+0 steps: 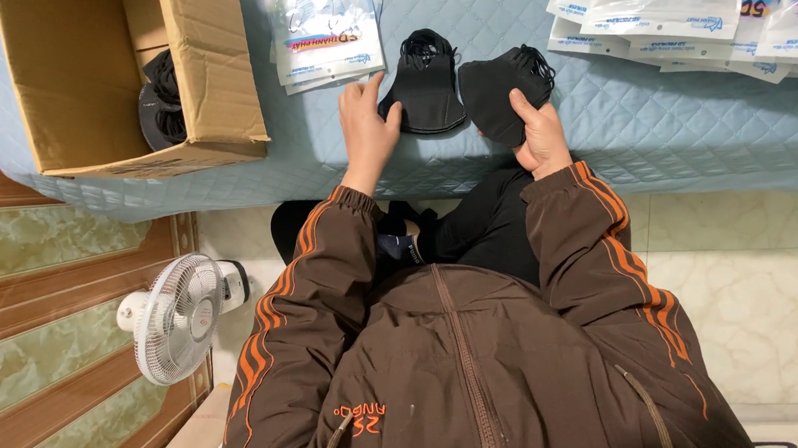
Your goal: The person is taking black fabric masks out of a cardboard box, unfolding them, and inspecting them individually for quality control.
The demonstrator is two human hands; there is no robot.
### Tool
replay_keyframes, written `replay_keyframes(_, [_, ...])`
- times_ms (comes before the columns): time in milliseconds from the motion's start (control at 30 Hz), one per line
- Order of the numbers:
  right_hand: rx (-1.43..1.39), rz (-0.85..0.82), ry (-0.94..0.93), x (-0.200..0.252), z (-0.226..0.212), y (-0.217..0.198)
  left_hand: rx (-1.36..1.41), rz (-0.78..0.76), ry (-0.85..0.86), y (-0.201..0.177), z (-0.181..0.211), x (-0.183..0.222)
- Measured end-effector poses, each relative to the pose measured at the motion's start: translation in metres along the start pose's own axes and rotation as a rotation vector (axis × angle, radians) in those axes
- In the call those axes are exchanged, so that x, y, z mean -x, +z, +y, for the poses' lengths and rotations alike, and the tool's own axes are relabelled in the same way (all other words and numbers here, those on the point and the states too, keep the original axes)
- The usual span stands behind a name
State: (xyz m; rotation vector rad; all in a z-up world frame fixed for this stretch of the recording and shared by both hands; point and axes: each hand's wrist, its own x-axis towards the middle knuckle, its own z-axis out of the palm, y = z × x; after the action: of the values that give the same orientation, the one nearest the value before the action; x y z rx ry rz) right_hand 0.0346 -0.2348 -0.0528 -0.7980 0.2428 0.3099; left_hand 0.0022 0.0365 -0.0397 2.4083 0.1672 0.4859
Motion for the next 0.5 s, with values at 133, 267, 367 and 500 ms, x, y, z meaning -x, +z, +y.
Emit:
replay_keyframes(133, [0.025, -0.086, 0.083, 0.006, -0.016, 0.008, -0.155, -0.019, 0.134, -0.001, 0.028, -0.005])
replay_keyframes(267, [-0.008, -0.057, 0.089, 0.002, -0.010, 0.000, -0.350, -0.312, 0.303, 0.012, 0.033, -0.006])
replay_keyframes(367, [-0.005, -0.069, 0.084, -0.010, 0.006, -0.020, -0.382, -0.420, 0.300, 0.028, 0.021, -0.003])
replay_keyframes(500, [-0.068, -0.079, 0.187, 0.007, -0.008, 0.002, -0.382, -0.436, 0.283, 0.035, 0.014, -0.002])
